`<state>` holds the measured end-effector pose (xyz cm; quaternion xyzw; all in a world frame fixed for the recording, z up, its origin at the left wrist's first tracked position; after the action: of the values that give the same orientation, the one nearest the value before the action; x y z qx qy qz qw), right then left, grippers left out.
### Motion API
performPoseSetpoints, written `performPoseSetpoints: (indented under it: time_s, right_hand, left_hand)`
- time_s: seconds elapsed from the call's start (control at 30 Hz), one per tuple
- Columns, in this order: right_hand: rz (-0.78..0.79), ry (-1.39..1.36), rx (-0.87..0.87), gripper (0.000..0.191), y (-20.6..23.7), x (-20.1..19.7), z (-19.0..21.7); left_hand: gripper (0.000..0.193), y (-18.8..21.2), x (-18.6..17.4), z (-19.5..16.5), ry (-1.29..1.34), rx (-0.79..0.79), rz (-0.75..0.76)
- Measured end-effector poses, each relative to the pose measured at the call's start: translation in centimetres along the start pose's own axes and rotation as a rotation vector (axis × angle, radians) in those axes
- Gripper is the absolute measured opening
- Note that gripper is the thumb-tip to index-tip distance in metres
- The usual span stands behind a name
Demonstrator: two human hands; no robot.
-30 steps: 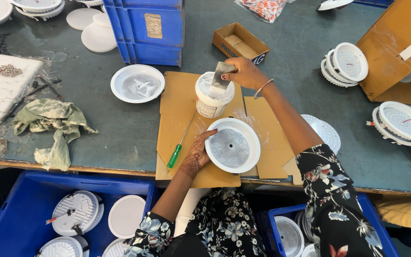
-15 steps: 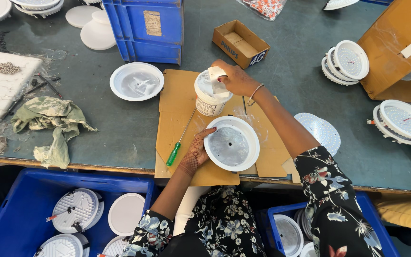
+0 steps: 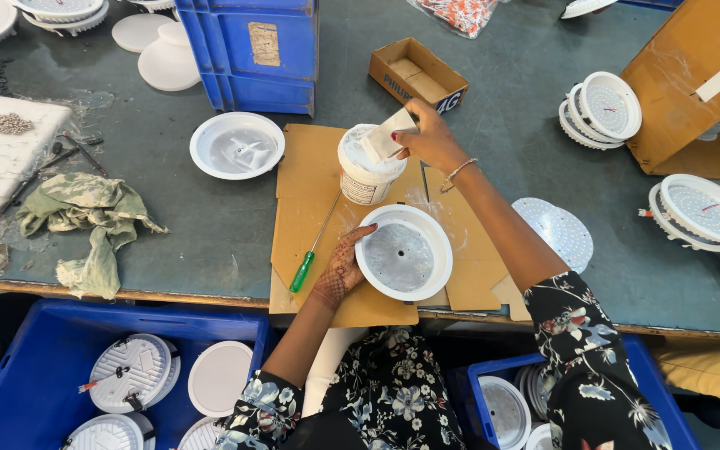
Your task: The person repeatedly scoops white paste from a tub and spreads it onto the center of circular LED light modules using a small rectangular tool. The person handles the modules one at a time, applies the paste, and places them into a blue bin.
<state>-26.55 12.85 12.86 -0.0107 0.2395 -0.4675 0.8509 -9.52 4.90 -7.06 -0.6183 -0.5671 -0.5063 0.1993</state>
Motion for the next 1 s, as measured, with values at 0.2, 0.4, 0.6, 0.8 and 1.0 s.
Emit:
performPoseSetpoints:
  time_s: [0.2,0.4,0.6,0.8,1.0]
  right_hand:
    - [0.033,0.228,-0.248,0.020,1.6,-0.2,2.6]
    - [0.102,0.406,-0.304,0.025,1.4,2.8,3.6]
    - [0.014,0.409,-0.334,0.024,1.5,3.6,3.6]
    - [-0.092,0.320,-0.164,0.020,1.9,2.7,0.9]
    - [-0.162,-0.149,-0.102,0.020,1.5,2.6,-1.5]
  left_hand:
    - [0.051,0.1,0.1,-0.1,-0.008,0.001,-0.006]
    - [0.049,-0.2,0.1,-0.1,0.017,0.004,0.041]
    - [0.047,-0.4,-0.3,-0.3,0.021,0.009,0.024]
    - [0.047,-0.8,-0.5,-0.2,0.046,0.008,0.032]
    - [0.047,-1.0,-0.7,-0.1,0.055,0.013,0.042]
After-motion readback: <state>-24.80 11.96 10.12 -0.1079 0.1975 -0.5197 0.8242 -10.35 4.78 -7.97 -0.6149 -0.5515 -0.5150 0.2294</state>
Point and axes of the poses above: each hand's wrist, its own y-axis away from the middle knuckle, its own x-axis out of the palm, z = x × y, the point moved 8 cm from there along -y, towards the middle knuckle, and after that the axes turned 6 degrees about -x, right-handed, at the moved point
